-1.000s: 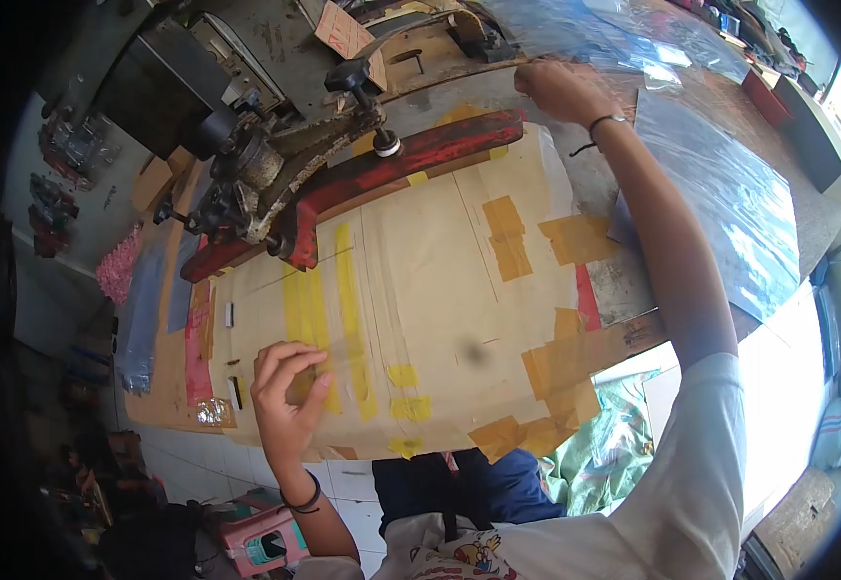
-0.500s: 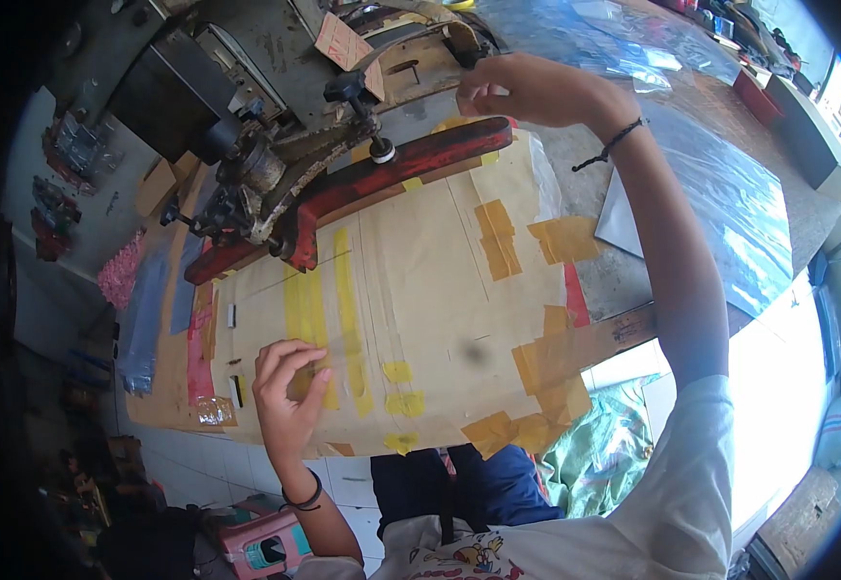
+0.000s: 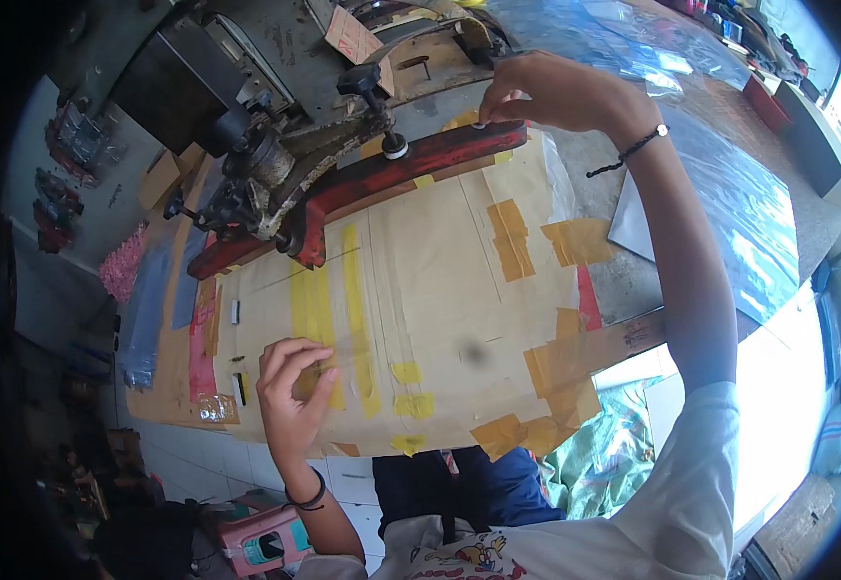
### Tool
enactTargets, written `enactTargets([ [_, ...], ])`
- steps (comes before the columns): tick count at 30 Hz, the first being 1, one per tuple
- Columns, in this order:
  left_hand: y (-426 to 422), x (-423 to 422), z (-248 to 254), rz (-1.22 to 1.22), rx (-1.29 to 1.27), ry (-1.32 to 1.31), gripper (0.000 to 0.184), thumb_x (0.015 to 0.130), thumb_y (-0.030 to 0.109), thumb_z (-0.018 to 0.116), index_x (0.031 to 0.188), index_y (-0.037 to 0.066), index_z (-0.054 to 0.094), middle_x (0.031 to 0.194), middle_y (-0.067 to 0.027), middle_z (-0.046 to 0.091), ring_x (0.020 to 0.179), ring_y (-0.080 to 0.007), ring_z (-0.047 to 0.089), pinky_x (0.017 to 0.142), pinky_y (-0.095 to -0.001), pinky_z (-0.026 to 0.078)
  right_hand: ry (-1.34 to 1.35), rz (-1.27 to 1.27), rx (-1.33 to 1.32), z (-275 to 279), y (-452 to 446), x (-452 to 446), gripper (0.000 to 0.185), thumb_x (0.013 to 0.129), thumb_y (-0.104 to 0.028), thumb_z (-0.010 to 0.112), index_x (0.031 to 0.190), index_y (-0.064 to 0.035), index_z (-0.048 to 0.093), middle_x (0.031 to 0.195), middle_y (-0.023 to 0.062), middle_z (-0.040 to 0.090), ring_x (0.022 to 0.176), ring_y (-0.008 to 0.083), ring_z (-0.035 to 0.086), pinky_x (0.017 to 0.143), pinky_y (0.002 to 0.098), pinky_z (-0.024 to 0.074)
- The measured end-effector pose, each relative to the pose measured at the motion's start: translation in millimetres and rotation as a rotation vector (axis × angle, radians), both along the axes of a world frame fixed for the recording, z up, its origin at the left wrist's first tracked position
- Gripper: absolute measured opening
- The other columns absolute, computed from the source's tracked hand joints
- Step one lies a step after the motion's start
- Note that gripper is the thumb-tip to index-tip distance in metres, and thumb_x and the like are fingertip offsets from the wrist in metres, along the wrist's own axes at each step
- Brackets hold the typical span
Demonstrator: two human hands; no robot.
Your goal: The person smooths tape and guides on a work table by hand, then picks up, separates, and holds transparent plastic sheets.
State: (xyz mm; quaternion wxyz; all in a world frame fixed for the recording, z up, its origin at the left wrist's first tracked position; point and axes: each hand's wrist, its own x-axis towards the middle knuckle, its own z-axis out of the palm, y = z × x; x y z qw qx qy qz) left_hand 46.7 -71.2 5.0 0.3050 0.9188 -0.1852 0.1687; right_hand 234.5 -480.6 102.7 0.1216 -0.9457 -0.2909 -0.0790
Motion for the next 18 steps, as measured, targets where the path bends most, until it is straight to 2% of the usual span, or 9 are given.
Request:
enactTargets([
  [9, -1, 0, 0, 0.000, 0.006, -0.015, 0.024, 0.080, 0.009, 0.083, 0.102, 0.006, 0.076, 0.106, -0.0066, 0.070, 0.102, -0.0284, 0.063, 0.095, -0.0406, 0.046, -0.194, -0.102, -0.093, 3, 5, -14, 0.015, 0.096, -0.021, 0.072, 0.105, -0.0219, 0.084, 0.116, 0.0060, 0.070, 0.113, 0.0249, 0.065, 0.101, 0.0390, 0.0549],
  [12, -2, -1, 1, 0.004, 0.002, -0.013, 0.024, 0.080, 0.010, 0.083, 0.102, 0.006, 0.076, 0.105, -0.0065, 0.070, 0.103, -0.0282, 0.063, 0.094, -0.0406, 0.046, -0.209, -0.101, -0.103, 3, 3, -11, 0.015, 0.096, -0.020, 0.072, 0.105, -0.0210, 0.084, 0.118, 0.0056, 0.071, 0.116, 0.0244, 0.065, 0.102, 0.0387, 0.0546],
  [15, -1, 0, 1, 0.001, 0.002, -0.019, 0.024, 0.080, 0.010, 0.083, 0.102, 0.006, 0.076, 0.105, -0.0063, 0.070, 0.103, -0.0281, 0.063, 0.094, -0.0406, 0.046, -0.412, -0.120, -0.111, -7, -6, 1, 0.014, 0.097, -0.018, 0.071, 0.106, -0.0179, 0.082, 0.117, 0.0055, 0.073, 0.112, 0.0245, 0.068, 0.096, 0.0396, 0.0565],
  [18, -2, 0, 1, -0.001, 0.005, -0.018, 0.023, 0.080, 0.010, 0.083, 0.102, 0.006, 0.076, 0.105, -0.0061, 0.069, 0.103, -0.0280, 0.063, 0.094, -0.0406, 0.046, -0.337, -0.351, -0.020, -4, -14, 8, 0.015, 0.100, -0.019, 0.066, 0.107, -0.0175, 0.079, 0.114, 0.0084, 0.076, 0.112, 0.0303, 0.070, 0.095, 0.0433, 0.0565],
])
